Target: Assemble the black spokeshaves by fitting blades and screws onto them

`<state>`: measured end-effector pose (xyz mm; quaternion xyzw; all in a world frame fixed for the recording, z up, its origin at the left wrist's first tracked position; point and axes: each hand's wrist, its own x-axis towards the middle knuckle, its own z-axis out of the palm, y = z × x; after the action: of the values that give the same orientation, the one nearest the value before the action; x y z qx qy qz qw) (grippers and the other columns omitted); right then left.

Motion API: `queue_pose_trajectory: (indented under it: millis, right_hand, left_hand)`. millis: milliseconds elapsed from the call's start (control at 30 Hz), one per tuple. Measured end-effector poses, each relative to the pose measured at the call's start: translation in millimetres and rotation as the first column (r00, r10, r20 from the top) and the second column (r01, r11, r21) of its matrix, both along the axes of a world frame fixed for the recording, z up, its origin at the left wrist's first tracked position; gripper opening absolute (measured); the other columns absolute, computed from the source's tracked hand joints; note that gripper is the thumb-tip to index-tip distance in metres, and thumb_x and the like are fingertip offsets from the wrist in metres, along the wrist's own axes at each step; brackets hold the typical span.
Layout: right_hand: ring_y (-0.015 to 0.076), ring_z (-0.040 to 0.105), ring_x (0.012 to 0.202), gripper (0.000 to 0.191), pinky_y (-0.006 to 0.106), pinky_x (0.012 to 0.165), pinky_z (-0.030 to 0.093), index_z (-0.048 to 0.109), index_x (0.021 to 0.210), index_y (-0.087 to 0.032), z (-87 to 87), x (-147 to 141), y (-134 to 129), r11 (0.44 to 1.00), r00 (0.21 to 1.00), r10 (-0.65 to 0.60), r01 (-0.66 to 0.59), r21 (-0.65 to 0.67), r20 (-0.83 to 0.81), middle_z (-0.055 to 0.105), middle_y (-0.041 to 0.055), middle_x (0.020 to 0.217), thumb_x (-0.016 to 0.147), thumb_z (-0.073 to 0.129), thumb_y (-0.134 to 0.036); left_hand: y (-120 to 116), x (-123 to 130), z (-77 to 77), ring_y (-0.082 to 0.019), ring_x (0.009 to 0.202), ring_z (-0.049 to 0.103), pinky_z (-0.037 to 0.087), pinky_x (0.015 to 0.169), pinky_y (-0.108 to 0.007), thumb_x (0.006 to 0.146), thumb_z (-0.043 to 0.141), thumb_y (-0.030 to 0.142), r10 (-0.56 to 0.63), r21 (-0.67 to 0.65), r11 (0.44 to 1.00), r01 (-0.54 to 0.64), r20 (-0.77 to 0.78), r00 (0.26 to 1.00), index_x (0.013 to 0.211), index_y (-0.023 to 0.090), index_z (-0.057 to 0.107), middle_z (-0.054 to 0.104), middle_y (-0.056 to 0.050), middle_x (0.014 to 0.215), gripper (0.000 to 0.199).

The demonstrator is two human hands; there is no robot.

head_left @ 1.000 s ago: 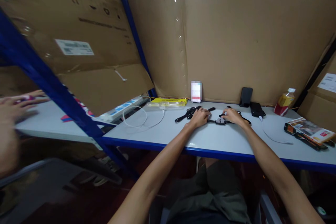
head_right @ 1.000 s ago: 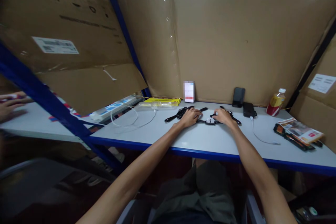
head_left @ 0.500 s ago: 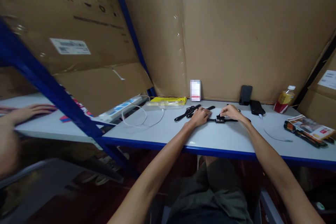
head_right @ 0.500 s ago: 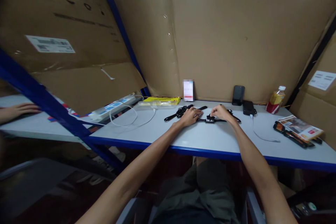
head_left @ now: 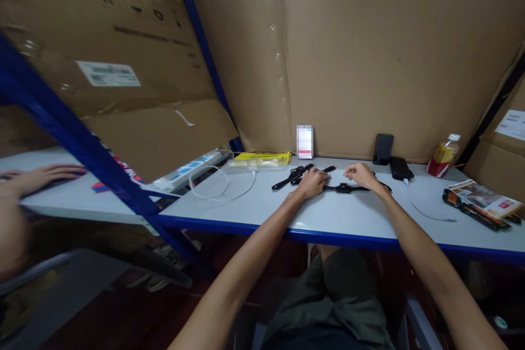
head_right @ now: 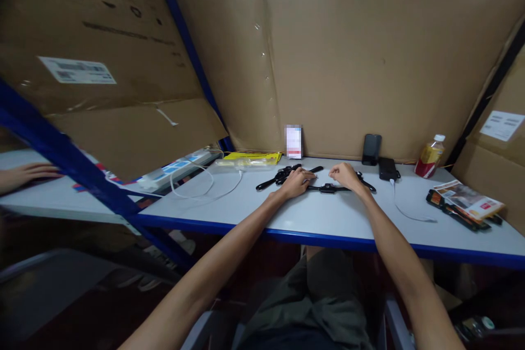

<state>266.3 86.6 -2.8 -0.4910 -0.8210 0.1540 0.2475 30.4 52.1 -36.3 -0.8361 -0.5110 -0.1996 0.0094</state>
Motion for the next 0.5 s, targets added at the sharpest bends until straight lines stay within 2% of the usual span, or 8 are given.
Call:
queue_pose_trajectory:
  millis: [167,333,500]
  right_hand:
    - [0.0167,0.066,0.077,0.019,0.023,0.065,0.04,0.08,0.092,-0.018,1.0,-4,-5,0.986,0.989,-0.144,0.14,0.091,0.033,0.078,0.0056,0.087,0.088,0.064,-0.027]
    - [0.0184,0.069,0.085,0.018,0.024,0.07,0.041,0.08,0.096,-0.02,-0.5,-9,-11,0.984,0.982,-0.15,0.138,0.112,0.112,0.079,0.007,0.095,0.092,0.063,-0.025]
    - [0.0203,0.07,0.091,0.021,0.025,0.071,0.041,0.08,0.1,-0.021,-1.3,-11,-13,0.982,0.974,-0.159,0.14,0.124,0.159,0.079,0.0074,0.098,0.093,0.061,-0.027]
  left_hand:
    - [1,2,1.5,-0.024,0.122,0.057,0.044,0.108,-0.039,0.086,0.049,0.006,-0.033,-0.026,0.999,0.034,0.043,0.999,0.122,0.025,0.073,0.069,-0.003,0.134,0.048]
    - [2,2,0.8,-0.023,0.121,0.059,0.044,0.108,-0.036,0.084,0.049,0.004,-0.037,-0.043,0.998,0.041,0.085,0.996,0.122,0.025,0.073,0.07,-0.003,0.132,0.05]
    - [1,2,0.4,-0.026,0.113,0.062,0.048,0.101,-0.037,0.089,0.051,0.01,0.03,-0.001,1.0,-0.03,0.094,0.995,0.124,0.018,0.071,0.073,-0.01,0.118,0.041]
